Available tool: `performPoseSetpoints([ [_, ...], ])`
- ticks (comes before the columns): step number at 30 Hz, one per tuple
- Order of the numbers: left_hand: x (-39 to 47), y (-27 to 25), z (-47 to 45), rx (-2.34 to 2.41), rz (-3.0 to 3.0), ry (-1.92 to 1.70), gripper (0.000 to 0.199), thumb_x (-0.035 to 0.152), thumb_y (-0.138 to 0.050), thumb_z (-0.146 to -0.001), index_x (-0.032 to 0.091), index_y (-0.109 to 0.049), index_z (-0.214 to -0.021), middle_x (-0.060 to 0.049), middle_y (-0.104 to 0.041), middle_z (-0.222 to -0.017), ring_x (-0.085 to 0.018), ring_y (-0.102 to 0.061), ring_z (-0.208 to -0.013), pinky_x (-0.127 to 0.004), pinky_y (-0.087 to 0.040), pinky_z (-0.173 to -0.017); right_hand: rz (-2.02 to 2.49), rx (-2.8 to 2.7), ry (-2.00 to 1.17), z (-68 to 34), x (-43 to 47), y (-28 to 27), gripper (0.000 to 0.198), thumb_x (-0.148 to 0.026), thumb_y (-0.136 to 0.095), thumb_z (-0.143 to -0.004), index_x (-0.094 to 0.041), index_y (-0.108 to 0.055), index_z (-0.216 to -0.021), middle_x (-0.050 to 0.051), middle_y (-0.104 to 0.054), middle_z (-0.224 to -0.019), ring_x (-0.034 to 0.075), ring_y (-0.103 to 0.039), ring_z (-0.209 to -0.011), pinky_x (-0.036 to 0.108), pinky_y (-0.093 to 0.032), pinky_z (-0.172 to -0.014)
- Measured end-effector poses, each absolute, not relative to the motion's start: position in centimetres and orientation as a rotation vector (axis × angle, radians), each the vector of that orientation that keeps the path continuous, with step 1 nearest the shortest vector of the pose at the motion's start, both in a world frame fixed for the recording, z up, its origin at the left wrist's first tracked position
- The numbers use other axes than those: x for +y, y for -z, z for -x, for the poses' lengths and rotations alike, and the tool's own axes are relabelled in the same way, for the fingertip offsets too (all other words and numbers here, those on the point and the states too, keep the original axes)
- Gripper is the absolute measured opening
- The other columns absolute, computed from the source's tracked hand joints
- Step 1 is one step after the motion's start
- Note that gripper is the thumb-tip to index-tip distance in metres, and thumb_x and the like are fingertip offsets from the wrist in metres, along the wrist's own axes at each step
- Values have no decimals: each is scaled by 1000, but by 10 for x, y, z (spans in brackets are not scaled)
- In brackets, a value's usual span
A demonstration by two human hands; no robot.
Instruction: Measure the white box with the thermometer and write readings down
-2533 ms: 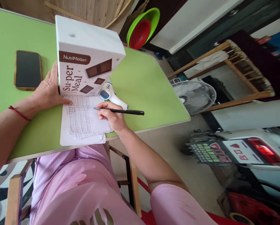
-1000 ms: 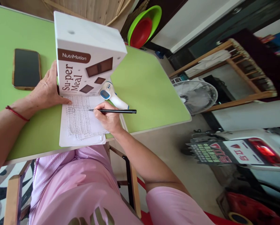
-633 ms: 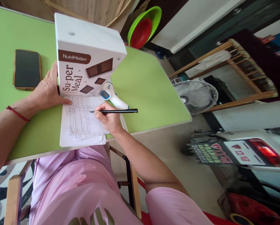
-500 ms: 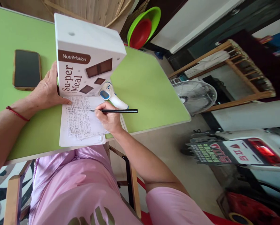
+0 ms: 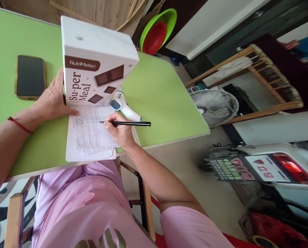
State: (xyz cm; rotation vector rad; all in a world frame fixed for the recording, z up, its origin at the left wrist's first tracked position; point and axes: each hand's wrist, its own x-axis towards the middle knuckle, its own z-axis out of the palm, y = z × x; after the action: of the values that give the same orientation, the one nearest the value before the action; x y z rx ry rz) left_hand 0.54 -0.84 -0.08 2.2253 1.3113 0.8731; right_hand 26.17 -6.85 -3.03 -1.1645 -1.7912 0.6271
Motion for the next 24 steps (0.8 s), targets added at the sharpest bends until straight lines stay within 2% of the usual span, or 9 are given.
performPoseSetpoints([
  [6, -4, 6, -3, 1254, -2142, -932, 124, 70, -83, -47, 18, -32, -149, -8, -33, -156, -42, -26, -145, -54, -19, -124, 1145, -1747, -668, -261, -68, 31, 10, -26, -57, -76, -22, -53, -68, -5, -53, -58, 9, -44, -52, 24, -37, -51],
  [10, -2, 9, -1, 1221, -2152, -939, 121, 70, -83, -49, 20, -34, -148, -5, -34, -156, -41, -23, -146, -54, -17, -125, 1145, -1672, -690, -261, -68, 32, 11, -28, -57, -77, -22, -54, -68, -5, -53, -57, 9, -44, -50, 24, -37, -50],
  [18, -6, 5, -3, 1213, -2102, -960, 120, 71, -84, -49, 14, -36, -144, -11, -34, -154, -42, -24, -146, -55, -16, -123, 1168, -1660, -661, -260, -69, 31, 11, -26, -56, -75, -22, -54, -66, -6, -53, -55, 8, -43, -49, 23, -36, -48],
  [24, -4, 9, -1, 1179, -2100, -994, 117, 66, -85, -49, 20, -37, -145, -5, -37, -153, -39, -26, -144, -53, -17, -124, 1149, -1676, -646, -260, -68, 29, 11, -25, -57, -74, -22, -54, -65, -5, -54, -54, 9, -44, -48, 23, -36, -47],
])
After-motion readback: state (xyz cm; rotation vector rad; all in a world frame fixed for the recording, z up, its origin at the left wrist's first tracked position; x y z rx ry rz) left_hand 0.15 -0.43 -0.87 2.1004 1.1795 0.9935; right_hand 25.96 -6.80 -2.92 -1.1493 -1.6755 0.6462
